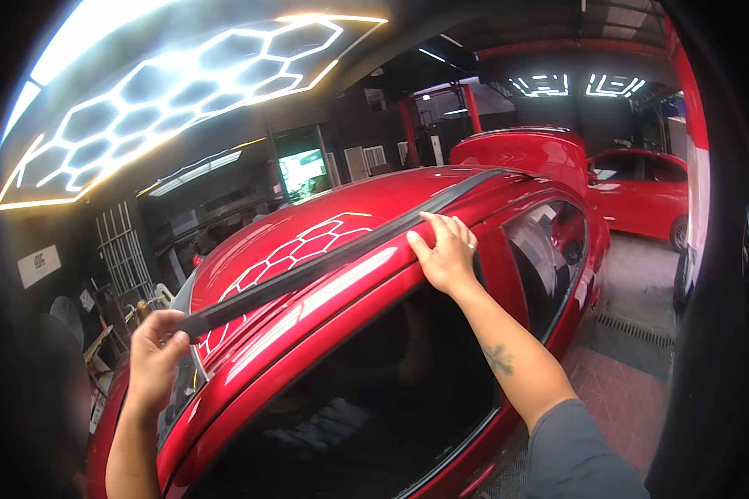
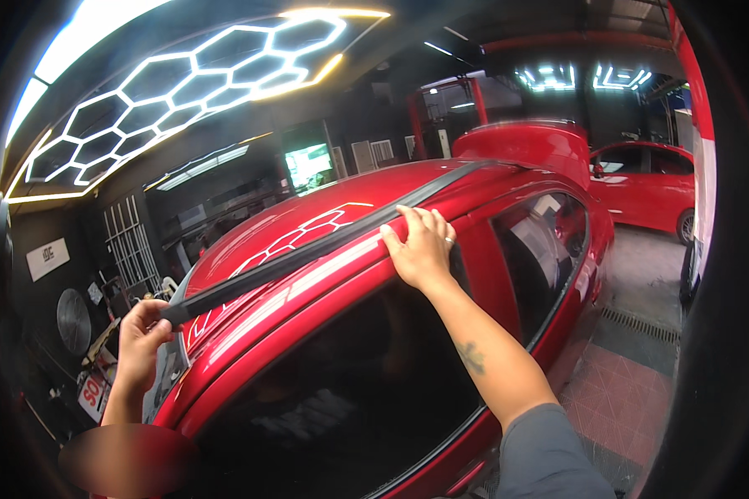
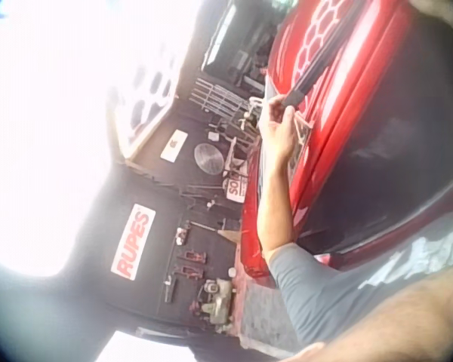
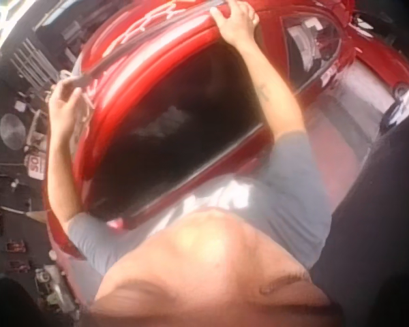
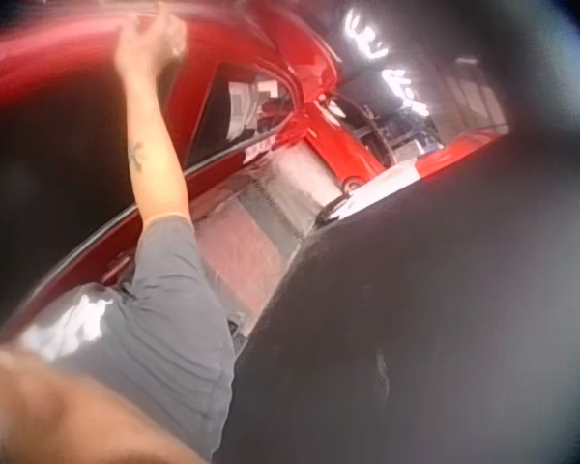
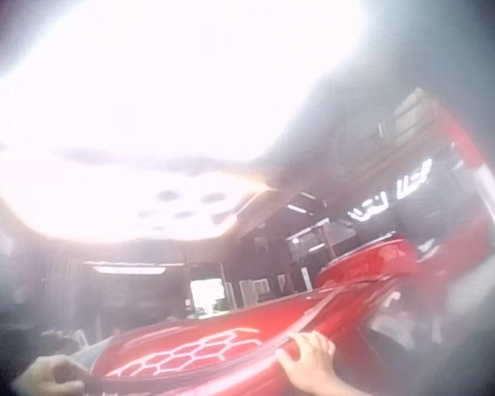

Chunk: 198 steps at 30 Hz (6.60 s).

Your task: The person installs a black rubber weather stripping along the roofline of a red car. They repeatedly press the strip into place, remove it to check fit, and reposition it along the edge.

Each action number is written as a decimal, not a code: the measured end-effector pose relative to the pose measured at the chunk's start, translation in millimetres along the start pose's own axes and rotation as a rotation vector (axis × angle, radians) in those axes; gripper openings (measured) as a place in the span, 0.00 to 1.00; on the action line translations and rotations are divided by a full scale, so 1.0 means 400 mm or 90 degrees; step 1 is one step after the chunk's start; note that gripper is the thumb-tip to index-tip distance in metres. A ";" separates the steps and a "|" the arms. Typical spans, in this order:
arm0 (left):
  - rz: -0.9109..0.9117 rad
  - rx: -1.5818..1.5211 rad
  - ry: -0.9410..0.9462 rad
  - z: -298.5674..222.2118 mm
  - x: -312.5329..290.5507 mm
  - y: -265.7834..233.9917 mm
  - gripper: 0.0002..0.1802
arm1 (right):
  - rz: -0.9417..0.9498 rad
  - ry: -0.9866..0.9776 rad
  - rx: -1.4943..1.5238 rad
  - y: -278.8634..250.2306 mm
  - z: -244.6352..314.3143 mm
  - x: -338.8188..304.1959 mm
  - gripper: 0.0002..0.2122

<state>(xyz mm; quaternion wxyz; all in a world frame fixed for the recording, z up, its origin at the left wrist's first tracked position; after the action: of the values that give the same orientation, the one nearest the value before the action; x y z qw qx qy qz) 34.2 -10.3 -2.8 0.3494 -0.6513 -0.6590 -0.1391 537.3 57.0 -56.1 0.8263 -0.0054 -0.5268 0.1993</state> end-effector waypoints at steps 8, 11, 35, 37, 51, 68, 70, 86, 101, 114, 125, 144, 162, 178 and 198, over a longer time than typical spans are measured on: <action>-0.113 -0.136 0.130 -0.163 0.041 0.032 0.15 | -0.121 0.296 0.385 0.033 -0.033 0.153 0.44; -0.132 -0.049 0.223 -0.214 -0.012 0.047 0.14 | -0.256 0.490 0.492 0.021 -0.022 0.188 0.49; 0.297 0.027 0.136 -0.099 -0.832 1.414 0.10 | -0.713 0.599 0.469 -1.386 -1.091 -0.403 0.46; 0.411 0.021 0.122 -0.055 -0.907 1.558 0.10 | -0.713 0.638 0.435 -1.472 -1.219 -0.472 0.45; 1.065 0.258 -0.028 0.238 -0.962 2.426 0.31 | -0.516 0.516 0.386 -1.759 -1.802 -0.277 0.40; 0.901 -0.089 0.219 -0.284 -0.322 4.114 0.26 | -0.186 0.563 0.240 -2.002 -2.703 0.366 0.42; 0.905 -0.126 0.207 -0.326 -0.288 4.290 0.26 | -0.165 0.643 0.192 -2.011 -2.873 0.335 0.39; 0.836 -0.027 -0.296 -0.247 -0.090 5.159 0.23 | 0.051 0.929 0.372 -1.865 -4.210 0.552 0.37; 0.434 -0.542 -1.126 -0.333 0.504 6.571 0.46 | 0.577 0.942 0.397 -1.512 -4.999 1.293 0.40; 0.280 -0.673 -0.802 0.091 1.425 7.140 0.09 | 0.836 0.850 0.184 -0.978 -6.193 1.612 0.17; 0.187 -0.550 -0.590 0.546 2.063 7.193 0.23 | 0.905 0.680 -0.037 -0.156 -6.682 1.801 0.26; 0.112 -0.269 -0.446 1.408 3.070 7.238 0.04 | 0.937 0.562 0.200 1.520 -6.920 2.355 0.27; -0.668 -0.259 -0.459 2.156 3.690 6.835 0.23 | 0.936 -0.029 0.315 3.030 -6.594 2.591 0.14; -0.799 -0.074 -0.368 2.638 4.032 6.361 0.14 | 1.102 -0.189 0.638 3.979 -6.181 2.445 0.23; -1.108 -0.039 -0.238 2.869 4.154 5.888 0.22 | 1.333 -0.319 0.830 4.539 -5.668 2.283 0.37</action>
<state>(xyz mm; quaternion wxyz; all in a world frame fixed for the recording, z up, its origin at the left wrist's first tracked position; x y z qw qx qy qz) 2118.5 2253.1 -399.8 -0.0110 0.0588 -0.9625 -0.2645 2262.2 2489.7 -669.0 -0.0009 0.0259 -0.2157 0.9761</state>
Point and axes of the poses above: each hand's wrist, its own x-axis towards the middle knuckle, its own y-axis out of the palm, z = x × y, the point moved 1 cm from there along x, towards the middle knuckle, and after that the axes turned 5 degrees about -z, right-handed, at the moved point
